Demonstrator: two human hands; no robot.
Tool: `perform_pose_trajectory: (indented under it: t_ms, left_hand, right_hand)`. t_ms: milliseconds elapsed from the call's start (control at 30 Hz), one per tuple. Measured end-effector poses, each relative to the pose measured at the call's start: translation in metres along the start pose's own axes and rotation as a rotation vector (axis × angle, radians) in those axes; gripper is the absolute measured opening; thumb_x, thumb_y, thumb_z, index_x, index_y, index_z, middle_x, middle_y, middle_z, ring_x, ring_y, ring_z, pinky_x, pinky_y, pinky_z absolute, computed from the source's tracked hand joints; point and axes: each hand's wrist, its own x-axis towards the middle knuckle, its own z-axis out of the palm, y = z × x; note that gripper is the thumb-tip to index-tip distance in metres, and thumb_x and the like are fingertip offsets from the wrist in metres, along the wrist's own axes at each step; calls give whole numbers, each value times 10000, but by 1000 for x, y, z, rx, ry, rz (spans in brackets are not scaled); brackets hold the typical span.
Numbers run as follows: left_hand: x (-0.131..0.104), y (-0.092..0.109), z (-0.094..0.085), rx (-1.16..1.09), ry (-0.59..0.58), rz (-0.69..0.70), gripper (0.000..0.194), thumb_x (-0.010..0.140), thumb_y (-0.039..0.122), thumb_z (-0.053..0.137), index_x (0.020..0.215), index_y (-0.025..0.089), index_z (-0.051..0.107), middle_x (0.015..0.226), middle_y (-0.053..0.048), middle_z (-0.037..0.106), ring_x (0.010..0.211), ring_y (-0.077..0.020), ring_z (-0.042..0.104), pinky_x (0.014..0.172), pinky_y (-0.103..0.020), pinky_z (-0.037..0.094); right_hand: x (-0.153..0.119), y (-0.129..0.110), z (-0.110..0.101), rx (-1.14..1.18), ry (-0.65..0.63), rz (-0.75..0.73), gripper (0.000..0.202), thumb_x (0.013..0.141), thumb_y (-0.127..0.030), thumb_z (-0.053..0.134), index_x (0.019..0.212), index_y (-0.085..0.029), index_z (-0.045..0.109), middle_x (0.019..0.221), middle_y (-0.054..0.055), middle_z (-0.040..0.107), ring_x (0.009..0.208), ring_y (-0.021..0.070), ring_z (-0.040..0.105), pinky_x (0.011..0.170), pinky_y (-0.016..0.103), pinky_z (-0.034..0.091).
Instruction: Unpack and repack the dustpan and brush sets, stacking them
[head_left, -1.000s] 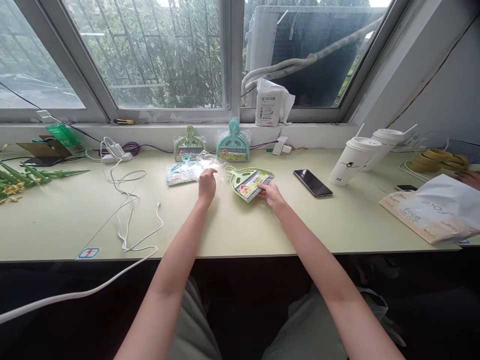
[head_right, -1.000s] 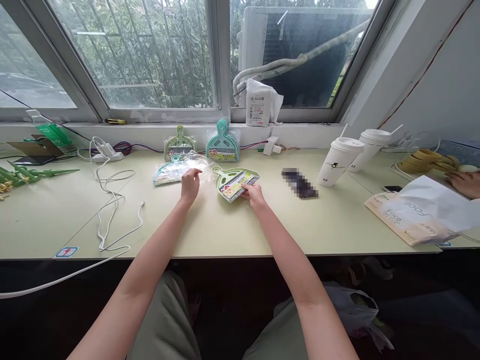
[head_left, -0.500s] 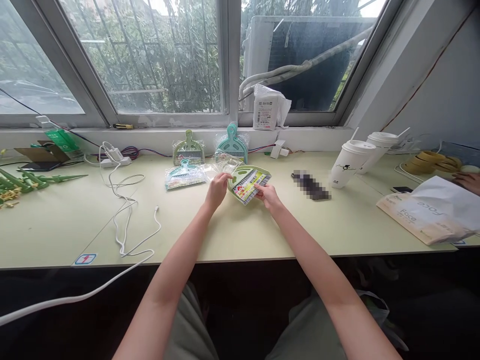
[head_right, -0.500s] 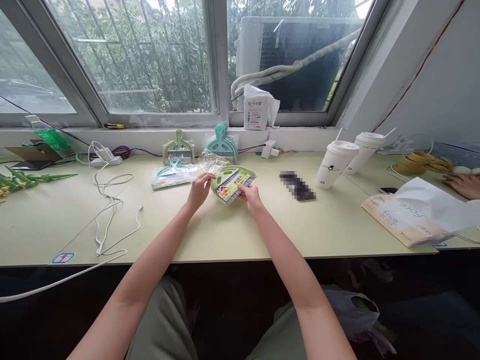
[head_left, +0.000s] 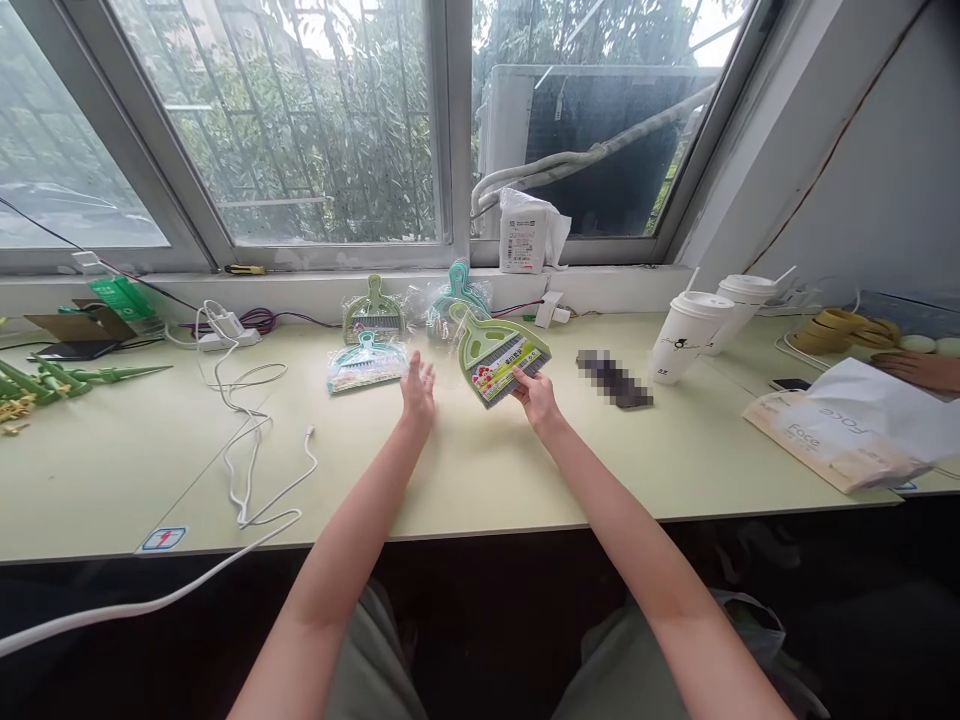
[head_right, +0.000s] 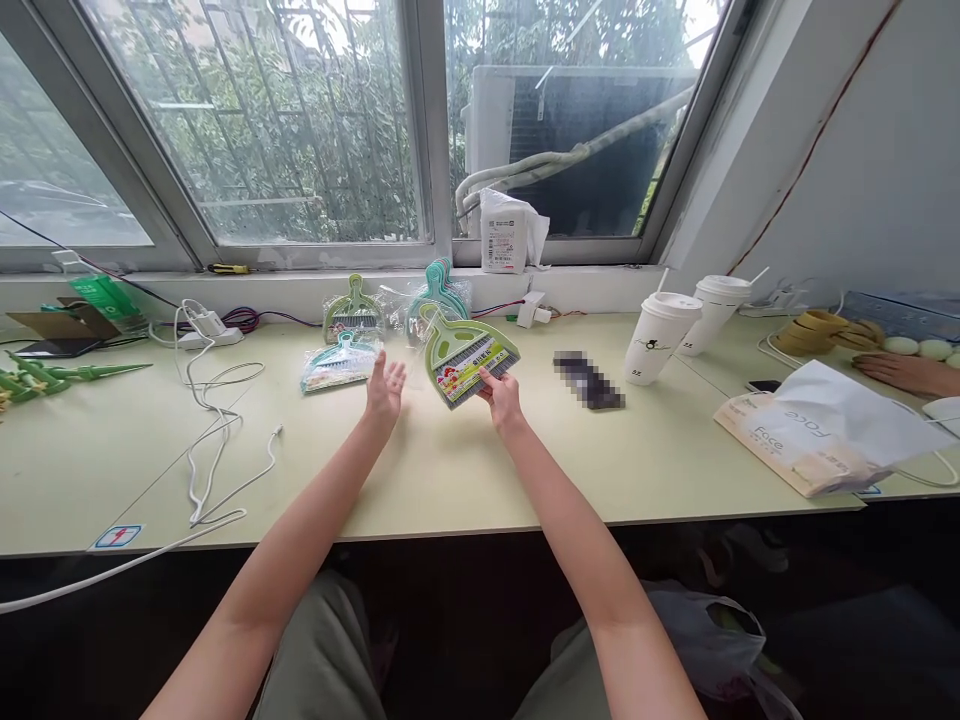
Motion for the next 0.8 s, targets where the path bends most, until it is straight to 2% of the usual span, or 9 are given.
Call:
perform_pose_trajectory:
  t_ms: [67, 167, 267, 400, 500, 633, 700, 800]
  left_hand:
    - [0, 1, 1, -175, -73, -15, 501, 905, 305, 499, 1380, 197, 381, 1401, -134, 456, 1225, -190, 529, 991, -301, 456]
    - [-2, 7, 0, -261, -108, 3, 489, 859, 217, 537, 1343, 206, 463, 1351, -98, 526, 1151, -171, 581, 964, -294, 475]
    - [0, 13, -5, -248, -170, -16, 517, 858, 228, 531, 1370, 240, 464, 1357, -74, 527, 1084, -165, 618, 936, -289, 489]
    - [5, 16, -12, -229, -213, -50, 631, 870, 309, 534, 1466, 295, 328, 1256, -76, 604, 894, -167, 680, 848, -315, 522]
    - [7, 18, -16, -156, -235, -5, 681, 852, 369, 552, 1479, 311, 295, 1103, -80, 674, 771, -180, 693, 737, -302, 530]
    - [7, 23, -20, -23, -243, 90, 714, 824, 365, 560, 1481, 265, 298, 963, -85, 704, 645, -179, 682, 589, -248, 485]
    - [8, 24, -21, 28, -251, 89, 717, 810, 362, 573, 1472, 256, 319, 944, -82, 706, 628, -176, 676, 580, -248, 480]
    - [8, 23, -19, 11, -248, 38, 675, 778, 336, 612, 1417, 250, 409, 1013, -73, 695, 720, -170, 685, 672, -269, 514]
  right_hand:
    - [-1, -1, 0, -42, -29, -1, 151, 778, -196, 689, 902, -141, 623, 963, 63, 706, 808, 167, 685, 814, 333, 579]
    - [-3, -4, 2, -130, -69, 12, 169, 767, -188, 698, 914, -131, 636, 969, 76, 707, 804, 178, 685, 783, 343, 585]
    - [-5, -7, 4, -173, -113, 27, 187, 767, -171, 687, 944, -122, 650, 968, 83, 709, 812, 189, 685, 761, 354, 588]
    - [-5, -12, 3, -157, -154, 41, 181, 760, -168, 690, 932, -119, 657, 950, 89, 714, 806, 200, 690, 763, 365, 585]
    - [-3, -15, 1, -124, -127, 14, 194, 753, -174, 702, 935, -130, 653, 960, 83, 715, 809, 197, 691, 779, 365, 582]
    - [0, -17, -3, -116, -57, -15, 164, 768, -174, 686, 921, -138, 643, 983, 74, 710, 804, 180, 688, 782, 347, 581]
    - [1, -16, -4, -139, -63, -7, 171, 765, -174, 686, 927, -138, 647, 987, 76, 709, 796, 179, 687, 770, 344, 581]
    - [2, -14, -3, -188, -140, 48, 198, 738, -188, 714, 921, -130, 665, 956, 87, 716, 785, 193, 689, 750, 347, 582]
